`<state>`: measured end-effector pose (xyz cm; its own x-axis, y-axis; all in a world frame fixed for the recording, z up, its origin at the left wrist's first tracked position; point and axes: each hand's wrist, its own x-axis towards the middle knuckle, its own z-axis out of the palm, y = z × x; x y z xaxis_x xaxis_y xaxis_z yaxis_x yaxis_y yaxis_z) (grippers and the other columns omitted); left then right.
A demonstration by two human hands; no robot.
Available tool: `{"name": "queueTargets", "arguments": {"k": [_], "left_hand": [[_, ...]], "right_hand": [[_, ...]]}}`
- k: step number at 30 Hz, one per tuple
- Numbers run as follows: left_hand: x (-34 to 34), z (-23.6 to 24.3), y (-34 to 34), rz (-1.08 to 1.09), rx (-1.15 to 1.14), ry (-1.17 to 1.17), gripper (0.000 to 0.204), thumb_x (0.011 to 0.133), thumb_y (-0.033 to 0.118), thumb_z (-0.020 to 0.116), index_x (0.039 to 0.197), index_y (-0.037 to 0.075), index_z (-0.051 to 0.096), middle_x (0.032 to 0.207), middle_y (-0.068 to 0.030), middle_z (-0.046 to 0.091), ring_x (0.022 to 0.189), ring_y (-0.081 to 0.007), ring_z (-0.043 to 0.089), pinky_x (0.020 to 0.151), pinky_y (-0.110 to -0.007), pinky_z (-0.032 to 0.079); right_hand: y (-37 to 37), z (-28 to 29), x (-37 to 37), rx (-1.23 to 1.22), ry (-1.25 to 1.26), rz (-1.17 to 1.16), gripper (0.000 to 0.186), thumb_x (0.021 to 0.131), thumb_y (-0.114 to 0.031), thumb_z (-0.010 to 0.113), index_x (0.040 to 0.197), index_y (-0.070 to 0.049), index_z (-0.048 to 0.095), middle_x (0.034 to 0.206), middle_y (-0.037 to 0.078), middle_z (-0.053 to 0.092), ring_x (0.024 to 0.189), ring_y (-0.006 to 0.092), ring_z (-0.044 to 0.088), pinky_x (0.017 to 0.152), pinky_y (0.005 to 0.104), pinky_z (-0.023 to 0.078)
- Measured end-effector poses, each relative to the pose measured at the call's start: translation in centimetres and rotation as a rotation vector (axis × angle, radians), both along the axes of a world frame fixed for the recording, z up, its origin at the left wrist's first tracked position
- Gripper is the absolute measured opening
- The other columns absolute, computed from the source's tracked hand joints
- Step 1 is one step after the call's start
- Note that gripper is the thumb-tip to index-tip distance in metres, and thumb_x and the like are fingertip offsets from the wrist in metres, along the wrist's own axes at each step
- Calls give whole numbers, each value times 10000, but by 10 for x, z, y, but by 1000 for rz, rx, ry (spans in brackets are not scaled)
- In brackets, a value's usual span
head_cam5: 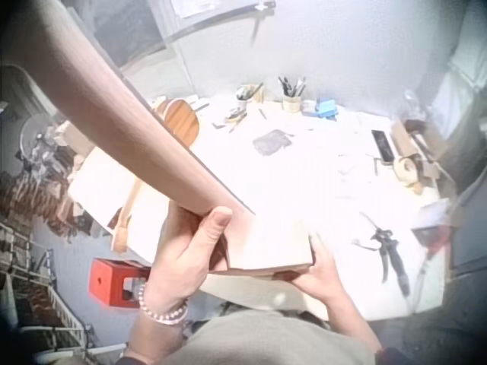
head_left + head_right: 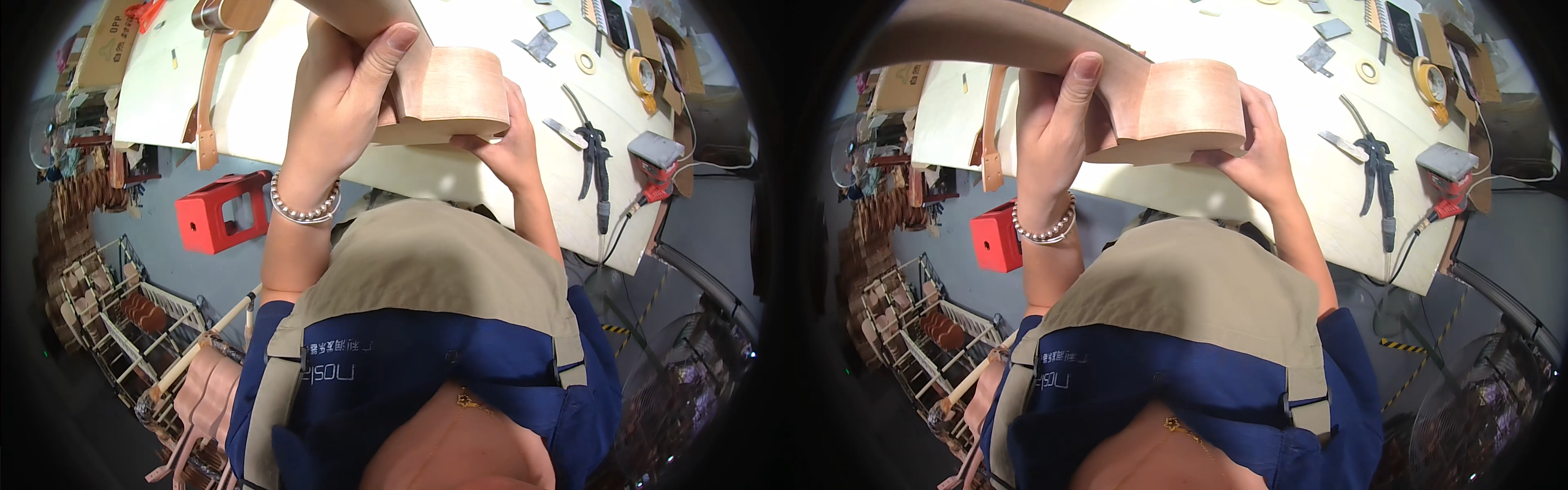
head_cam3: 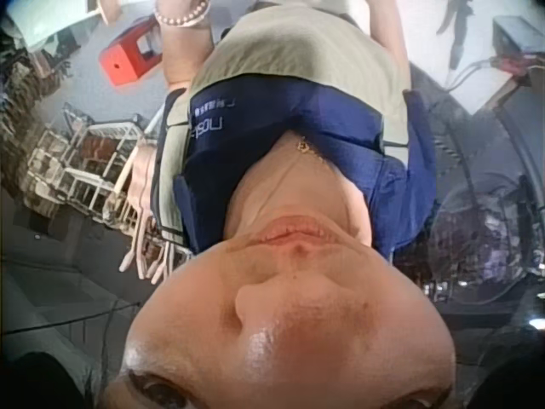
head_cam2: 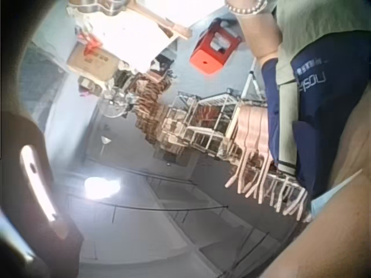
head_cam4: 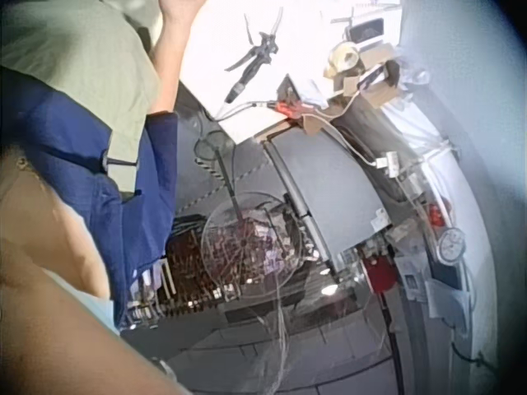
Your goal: The person sands the body and neck of an unfinished acoustic guitar using sandpaper and a power sander, then applies glue to the fretboard and sands it again. The guitar is handled repeatedly and placed back on a rack between steps.
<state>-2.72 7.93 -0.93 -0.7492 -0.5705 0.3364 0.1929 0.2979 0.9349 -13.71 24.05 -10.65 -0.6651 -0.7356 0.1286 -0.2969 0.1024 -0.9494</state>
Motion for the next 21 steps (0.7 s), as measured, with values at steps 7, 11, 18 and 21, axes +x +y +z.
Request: {"name": "queueTargets", "arguments": {"k": [7,11,18,21], "left_hand": [[-17,2,4,-22,-53,-54,386,918,218,583,1163,-53,460,1060,-106,585,967,-150,557,857,-270,442],[-20,32,22,-117,81,-260,294,945,186,527,1105,-43,437,822,-55,566,607,-65,545,487,-183,423],[-38,37,27,-115,209,-223,209,934,141,543,1033,-25,463,715,-15,555,517,-43,508,434,-168,392],[-42,26,21,-133,189,-170,199,929,136,552,1022,-23,477,721,-16,562,529,-46,514,446,-172,402]], "right_hand": [[8,-3,-5,29,-74,-38,910,465,-158,889,1266,-96,462,1233,73,440,1139,242,480,937,374,450],[13,-9,-10,26,-115,-61,895,473,-142,886,1260,-80,463,1235,74,440,1145,243,479,938,374,449],[14,-11,-14,-39,-239,-62,890,480,-131,881,1260,-62,458,1219,71,444,1131,233,490,931,369,457],[13,-11,-16,-43,-233,-65,878,486,-121,878,1256,-61,462,1212,69,448,1128,229,491,925,362,461]]}}
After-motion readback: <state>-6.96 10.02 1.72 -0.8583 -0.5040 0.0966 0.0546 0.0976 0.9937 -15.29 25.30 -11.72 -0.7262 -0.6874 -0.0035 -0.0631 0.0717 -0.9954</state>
